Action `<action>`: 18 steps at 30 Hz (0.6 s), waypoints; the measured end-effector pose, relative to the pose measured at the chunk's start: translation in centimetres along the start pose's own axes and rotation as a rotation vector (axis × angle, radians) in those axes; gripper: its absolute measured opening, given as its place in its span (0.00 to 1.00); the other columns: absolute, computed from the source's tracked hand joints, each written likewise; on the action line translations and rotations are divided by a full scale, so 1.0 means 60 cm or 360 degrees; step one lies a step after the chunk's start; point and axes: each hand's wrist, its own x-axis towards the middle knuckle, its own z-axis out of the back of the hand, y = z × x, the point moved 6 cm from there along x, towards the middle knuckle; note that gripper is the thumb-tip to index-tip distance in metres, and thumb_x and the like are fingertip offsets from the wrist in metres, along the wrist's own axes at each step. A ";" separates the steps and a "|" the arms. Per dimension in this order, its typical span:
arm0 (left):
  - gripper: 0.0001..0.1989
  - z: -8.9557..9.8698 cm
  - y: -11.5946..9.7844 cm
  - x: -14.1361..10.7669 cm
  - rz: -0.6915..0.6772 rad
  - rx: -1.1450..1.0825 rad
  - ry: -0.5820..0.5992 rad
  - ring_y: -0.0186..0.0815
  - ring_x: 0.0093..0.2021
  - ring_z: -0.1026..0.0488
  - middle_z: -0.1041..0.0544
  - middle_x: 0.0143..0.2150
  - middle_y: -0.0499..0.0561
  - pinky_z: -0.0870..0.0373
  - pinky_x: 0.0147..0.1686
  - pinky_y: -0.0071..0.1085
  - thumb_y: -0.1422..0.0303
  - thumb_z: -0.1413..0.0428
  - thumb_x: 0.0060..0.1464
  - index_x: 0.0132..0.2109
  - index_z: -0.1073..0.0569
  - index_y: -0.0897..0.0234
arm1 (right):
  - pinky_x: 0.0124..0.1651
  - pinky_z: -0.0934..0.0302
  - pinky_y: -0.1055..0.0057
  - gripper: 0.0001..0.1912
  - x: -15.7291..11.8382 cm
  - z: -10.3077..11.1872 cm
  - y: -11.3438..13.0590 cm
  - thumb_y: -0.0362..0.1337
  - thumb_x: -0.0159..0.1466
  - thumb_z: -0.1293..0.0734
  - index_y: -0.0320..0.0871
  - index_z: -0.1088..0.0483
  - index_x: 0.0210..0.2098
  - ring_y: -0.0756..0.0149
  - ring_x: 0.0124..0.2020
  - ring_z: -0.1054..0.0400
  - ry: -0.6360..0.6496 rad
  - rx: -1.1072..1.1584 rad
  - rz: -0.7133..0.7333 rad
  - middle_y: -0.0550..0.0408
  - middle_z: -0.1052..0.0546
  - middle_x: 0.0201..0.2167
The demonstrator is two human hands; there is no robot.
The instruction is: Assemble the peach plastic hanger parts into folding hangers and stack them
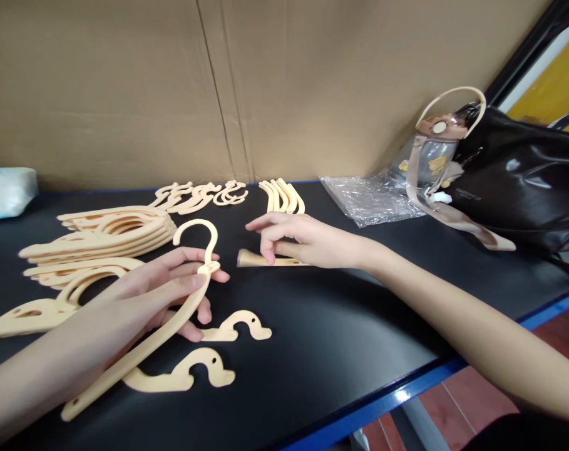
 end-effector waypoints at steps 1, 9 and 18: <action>0.10 -0.001 0.001 0.001 -0.0018 -0.0003 0.0019 0.30 0.28 0.23 0.22 0.44 0.48 0.17 0.25 0.27 0.63 0.40 0.61 0.46 0.29 0.60 | 0.60 0.41 0.62 0.14 0.000 -0.001 0.001 0.26 0.70 0.41 0.42 0.31 0.30 0.63 0.60 0.34 0.0006 0.0024 -0.0014 0.47 0.28 0.58; 0.09 0.003 0.012 0.008 -0.0025 0.0015 0.0044 0.29 0.28 0.23 0.23 0.48 0.48 0.17 0.25 0.29 0.64 0.42 0.62 0.47 0.30 0.59 | 0.43 0.34 0.70 0.12 0.002 -0.018 0.007 0.41 0.65 0.29 0.40 0.27 0.44 0.66 0.41 0.27 0.0098 0.0017 -0.0239 0.52 0.24 0.42; 0.13 0.001 0.015 0.007 -0.0008 -0.0003 0.0084 0.29 0.28 0.23 0.23 0.47 0.49 0.17 0.25 0.27 0.65 0.41 0.61 0.52 0.26 0.58 | 0.31 0.42 0.74 0.05 0.003 -0.027 0.018 0.30 0.61 0.31 0.42 0.33 0.33 0.73 0.27 0.36 0.0034 -0.0031 -0.0346 0.62 0.29 0.27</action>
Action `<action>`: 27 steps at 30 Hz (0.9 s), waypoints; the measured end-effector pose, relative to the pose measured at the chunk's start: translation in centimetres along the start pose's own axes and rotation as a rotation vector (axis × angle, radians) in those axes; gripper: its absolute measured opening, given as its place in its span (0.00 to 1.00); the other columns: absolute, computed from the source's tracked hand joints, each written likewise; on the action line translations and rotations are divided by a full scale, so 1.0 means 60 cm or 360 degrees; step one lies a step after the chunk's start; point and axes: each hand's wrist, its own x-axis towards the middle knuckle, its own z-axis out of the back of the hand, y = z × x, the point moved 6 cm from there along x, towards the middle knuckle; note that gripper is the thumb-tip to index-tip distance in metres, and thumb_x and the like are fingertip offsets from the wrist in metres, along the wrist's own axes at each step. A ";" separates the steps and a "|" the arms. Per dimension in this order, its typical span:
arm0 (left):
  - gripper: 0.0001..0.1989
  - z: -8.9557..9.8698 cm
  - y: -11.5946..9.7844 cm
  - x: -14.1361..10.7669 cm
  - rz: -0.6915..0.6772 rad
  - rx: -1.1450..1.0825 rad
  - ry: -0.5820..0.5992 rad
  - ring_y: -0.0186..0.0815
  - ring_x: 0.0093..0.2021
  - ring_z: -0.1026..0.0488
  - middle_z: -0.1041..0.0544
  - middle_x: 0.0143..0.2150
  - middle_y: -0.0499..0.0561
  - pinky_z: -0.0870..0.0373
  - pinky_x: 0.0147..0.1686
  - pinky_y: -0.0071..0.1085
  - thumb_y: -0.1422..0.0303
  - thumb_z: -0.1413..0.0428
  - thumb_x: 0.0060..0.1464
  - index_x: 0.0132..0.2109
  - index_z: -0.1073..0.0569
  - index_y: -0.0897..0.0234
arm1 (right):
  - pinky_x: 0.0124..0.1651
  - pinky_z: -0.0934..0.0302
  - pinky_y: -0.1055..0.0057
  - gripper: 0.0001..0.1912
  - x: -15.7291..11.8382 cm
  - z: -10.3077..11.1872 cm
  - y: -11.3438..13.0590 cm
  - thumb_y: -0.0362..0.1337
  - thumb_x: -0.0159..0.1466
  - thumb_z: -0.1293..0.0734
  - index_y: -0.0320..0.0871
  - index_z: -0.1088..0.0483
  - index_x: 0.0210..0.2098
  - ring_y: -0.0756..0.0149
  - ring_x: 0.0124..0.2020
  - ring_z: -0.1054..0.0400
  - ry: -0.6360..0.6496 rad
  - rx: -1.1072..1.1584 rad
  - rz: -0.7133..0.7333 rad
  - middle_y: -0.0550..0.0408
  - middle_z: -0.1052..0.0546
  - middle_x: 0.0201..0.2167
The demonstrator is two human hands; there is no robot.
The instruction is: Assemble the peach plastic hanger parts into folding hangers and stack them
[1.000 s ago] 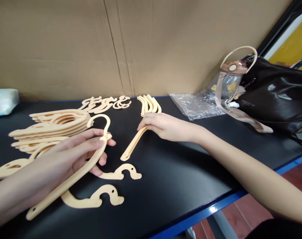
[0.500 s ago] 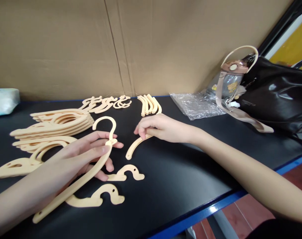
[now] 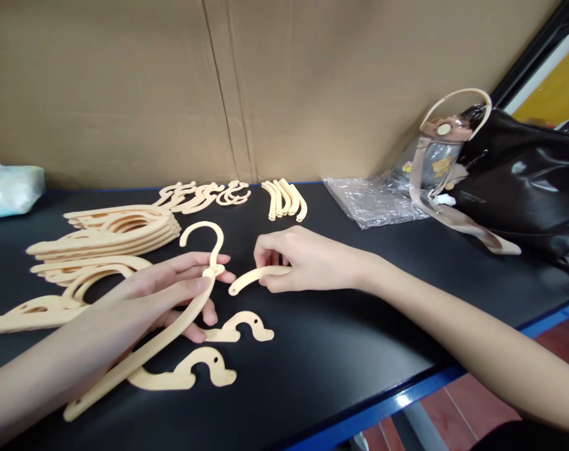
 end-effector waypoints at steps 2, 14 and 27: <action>0.15 0.000 0.000 0.000 0.0005 -0.0018 -0.0021 0.30 0.27 0.23 0.23 0.43 0.48 0.18 0.23 0.27 0.65 0.40 0.59 0.53 0.26 0.58 | 0.29 0.44 0.76 0.08 -0.001 -0.003 -0.003 0.27 0.59 0.32 0.43 0.36 0.31 0.74 0.25 0.38 0.0027 0.0249 -0.0068 0.64 0.30 0.25; 0.11 -0.008 -0.013 -0.008 0.0156 0.0068 -0.0074 0.29 0.17 0.30 0.25 0.23 0.45 0.27 0.17 0.23 0.62 0.43 0.58 0.43 0.23 0.64 | 0.26 0.47 0.78 0.10 -0.006 -0.006 0.007 0.43 0.70 0.35 0.42 0.33 0.37 0.76 0.21 0.40 0.0027 0.0524 -0.0096 0.63 0.26 0.20; 0.22 -0.018 -0.005 -0.017 0.0180 0.0242 0.0244 0.31 0.23 0.24 0.18 0.25 0.49 0.27 0.28 0.22 0.51 0.45 0.62 0.55 0.24 0.60 | 0.41 0.35 0.72 0.06 -0.002 -0.011 0.019 0.38 0.64 0.27 0.42 0.25 0.34 0.67 0.36 0.22 -0.0062 0.0213 0.0132 0.58 0.17 0.34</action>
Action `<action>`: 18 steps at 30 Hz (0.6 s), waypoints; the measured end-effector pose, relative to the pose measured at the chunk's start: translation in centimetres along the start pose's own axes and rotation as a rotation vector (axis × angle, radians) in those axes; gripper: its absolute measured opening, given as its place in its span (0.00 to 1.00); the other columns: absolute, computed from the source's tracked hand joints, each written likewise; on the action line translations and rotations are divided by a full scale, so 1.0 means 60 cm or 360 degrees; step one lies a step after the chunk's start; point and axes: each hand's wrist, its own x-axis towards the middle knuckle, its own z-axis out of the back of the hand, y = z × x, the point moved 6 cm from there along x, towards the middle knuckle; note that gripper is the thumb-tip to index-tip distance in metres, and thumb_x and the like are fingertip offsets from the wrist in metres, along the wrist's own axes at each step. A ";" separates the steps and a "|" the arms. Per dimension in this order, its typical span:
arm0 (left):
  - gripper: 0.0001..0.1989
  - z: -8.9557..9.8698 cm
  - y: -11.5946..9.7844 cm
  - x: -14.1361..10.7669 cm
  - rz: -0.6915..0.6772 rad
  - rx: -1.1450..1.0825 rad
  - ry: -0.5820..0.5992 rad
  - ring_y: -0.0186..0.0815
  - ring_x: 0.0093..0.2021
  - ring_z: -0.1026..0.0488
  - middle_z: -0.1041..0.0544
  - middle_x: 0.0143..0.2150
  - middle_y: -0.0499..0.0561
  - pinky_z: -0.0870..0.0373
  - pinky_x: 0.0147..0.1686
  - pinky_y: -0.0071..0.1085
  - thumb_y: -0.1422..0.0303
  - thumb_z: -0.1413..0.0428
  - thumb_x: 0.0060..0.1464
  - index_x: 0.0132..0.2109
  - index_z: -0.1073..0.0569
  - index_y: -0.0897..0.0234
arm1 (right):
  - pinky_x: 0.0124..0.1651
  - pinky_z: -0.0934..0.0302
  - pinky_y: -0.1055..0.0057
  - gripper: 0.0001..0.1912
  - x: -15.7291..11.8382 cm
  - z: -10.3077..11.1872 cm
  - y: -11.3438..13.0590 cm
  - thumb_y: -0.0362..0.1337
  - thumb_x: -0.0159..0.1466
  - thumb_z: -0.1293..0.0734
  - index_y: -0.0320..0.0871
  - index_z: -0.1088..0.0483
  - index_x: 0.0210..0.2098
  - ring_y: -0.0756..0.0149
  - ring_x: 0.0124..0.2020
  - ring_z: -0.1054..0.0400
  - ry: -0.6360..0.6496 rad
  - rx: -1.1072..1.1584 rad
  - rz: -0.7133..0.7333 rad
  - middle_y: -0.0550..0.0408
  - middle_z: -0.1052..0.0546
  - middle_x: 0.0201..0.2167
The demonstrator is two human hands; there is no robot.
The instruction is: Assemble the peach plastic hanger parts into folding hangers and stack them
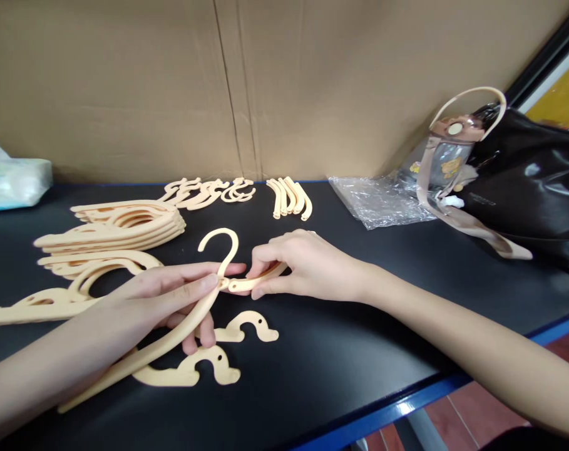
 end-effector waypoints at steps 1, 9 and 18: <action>0.22 0.000 0.000 0.000 0.0001 0.0006 0.0012 0.32 0.24 0.23 0.17 0.25 0.49 0.27 0.29 0.22 0.51 0.45 0.63 0.55 0.24 0.60 | 0.40 0.36 0.72 0.05 0.000 0.000 0.000 0.38 0.64 0.27 0.42 0.24 0.34 0.67 0.36 0.22 -0.0022 -0.0056 0.0011 0.58 0.17 0.34; 0.17 -0.002 -0.005 0.000 -0.0034 -0.0016 0.0035 0.29 0.24 0.24 0.18 0.26 0.48 0.27 0.27 0.18 0.52 0.42 0.60 0.42 0.22 0.62 | 0.37 0.37 0.73 0.06 -0.001 0.001 0.002 0.38 0.62 0.26 0.42 0.21 0.36 0.67 0.34 0.25 -0.0067 -0.0229 0.0059 0.55 0.18 0.33; 0.14 -0.006 -0.011 -0.001 -0.0072 -0.0050 0.0075 0.26 0.23 0.27 0.18 0.27 0.47 0.27 0.25 0.16 0.57 0.40 0.60 0.47 0.19 0.59 | 0.36 0.39 0.73 0.08 -0.005 0.004 0.005 0.40 0.64 0.27 0.42 0.20 0.36 0.67 0.33 0.27 -0.0060 -0.0287 0.0168 0.54 0.19 0.33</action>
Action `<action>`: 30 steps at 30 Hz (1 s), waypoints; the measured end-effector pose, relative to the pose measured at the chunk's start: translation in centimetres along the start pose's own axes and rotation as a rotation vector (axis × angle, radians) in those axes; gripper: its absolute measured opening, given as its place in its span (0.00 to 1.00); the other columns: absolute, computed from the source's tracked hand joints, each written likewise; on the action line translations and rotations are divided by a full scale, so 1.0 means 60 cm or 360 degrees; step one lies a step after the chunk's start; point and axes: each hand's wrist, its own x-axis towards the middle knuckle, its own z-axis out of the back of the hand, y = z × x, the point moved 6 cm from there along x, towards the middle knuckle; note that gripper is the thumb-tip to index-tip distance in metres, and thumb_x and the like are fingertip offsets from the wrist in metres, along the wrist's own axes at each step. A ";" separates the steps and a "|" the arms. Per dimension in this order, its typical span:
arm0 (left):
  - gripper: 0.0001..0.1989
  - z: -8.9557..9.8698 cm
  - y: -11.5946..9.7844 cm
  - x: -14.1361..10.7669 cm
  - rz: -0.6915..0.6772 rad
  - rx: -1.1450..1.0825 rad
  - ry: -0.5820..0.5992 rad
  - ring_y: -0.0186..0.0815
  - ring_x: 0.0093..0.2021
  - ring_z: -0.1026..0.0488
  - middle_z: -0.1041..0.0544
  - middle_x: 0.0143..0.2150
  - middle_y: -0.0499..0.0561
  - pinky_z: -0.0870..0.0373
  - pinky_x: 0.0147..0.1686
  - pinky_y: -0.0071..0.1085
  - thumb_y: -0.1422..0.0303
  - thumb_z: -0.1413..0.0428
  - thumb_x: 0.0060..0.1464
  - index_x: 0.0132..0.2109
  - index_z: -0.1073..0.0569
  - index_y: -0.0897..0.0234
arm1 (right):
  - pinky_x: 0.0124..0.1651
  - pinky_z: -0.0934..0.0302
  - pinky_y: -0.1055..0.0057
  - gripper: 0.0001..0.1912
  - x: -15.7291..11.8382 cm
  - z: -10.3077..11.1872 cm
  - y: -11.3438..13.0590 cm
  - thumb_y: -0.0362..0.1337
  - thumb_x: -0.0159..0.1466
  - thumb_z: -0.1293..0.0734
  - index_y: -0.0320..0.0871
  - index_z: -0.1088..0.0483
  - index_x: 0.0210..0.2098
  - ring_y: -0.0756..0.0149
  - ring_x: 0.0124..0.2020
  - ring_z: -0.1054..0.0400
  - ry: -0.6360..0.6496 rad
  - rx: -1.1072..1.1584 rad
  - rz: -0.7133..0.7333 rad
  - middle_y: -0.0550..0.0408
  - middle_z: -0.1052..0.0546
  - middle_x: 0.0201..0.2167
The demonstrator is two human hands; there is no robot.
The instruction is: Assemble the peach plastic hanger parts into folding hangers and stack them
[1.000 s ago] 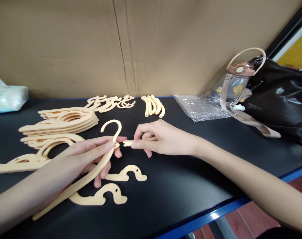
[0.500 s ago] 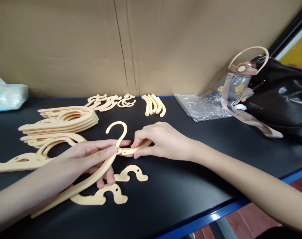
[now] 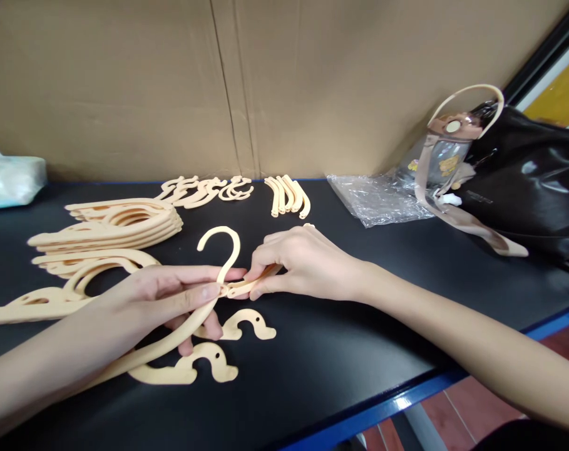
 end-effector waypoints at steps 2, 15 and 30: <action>0.14 0.000 -0.002 0.001 -0.0024 0.0019 0.0011 0.26 0.22 0.28 0.18 0.26 0.46 0.27 0.24 0.16 0.58 0.40 0.60 0.47 0.18 0.58 | 0.36 0.40 0.72 0.08 0.000 0.000 0.001 0.41 0.64 0.27 0.42 0.19 0.36 0.67 0.33 0.28 -0.0004 0.0006 0.0021 0.54 0.19 0.33; 0.11 0.008 -0.001 0.000 -0.0087 0.0164 -0.0141 0.30 0.27 0.23 0.20 0.27 0.46 0.26 0.27 0.18 0.58 0.41 0.59 0.39 0.20 0.60 | 0.33 0.39 0.75 0.08 0.001 -0.003 -0.001 0.41 0.63 0.26 0.42 0.21 0.34 0.70 0.29 0.24 0.0019 0.0256 -0.0237 0.59 0.18 0.29; 0.19 0.021 -0.030 -0.017 -0.0498 0.1054 -0.0628 0.39 0.33 0.25 0.20 0.38 0.48 0.31 0.26 0.30 0.52 0.49 0.62 0.53 0.25 0.55 | 0.31 0.43 0.70 0.13 -0.018 0.094 -0.040 0.43 0.61 0.28 0.42 0.31 0.26 0.68 0.27 0.33 -0.0753 -0.0122 -0.0575 0.57 0.24 0.26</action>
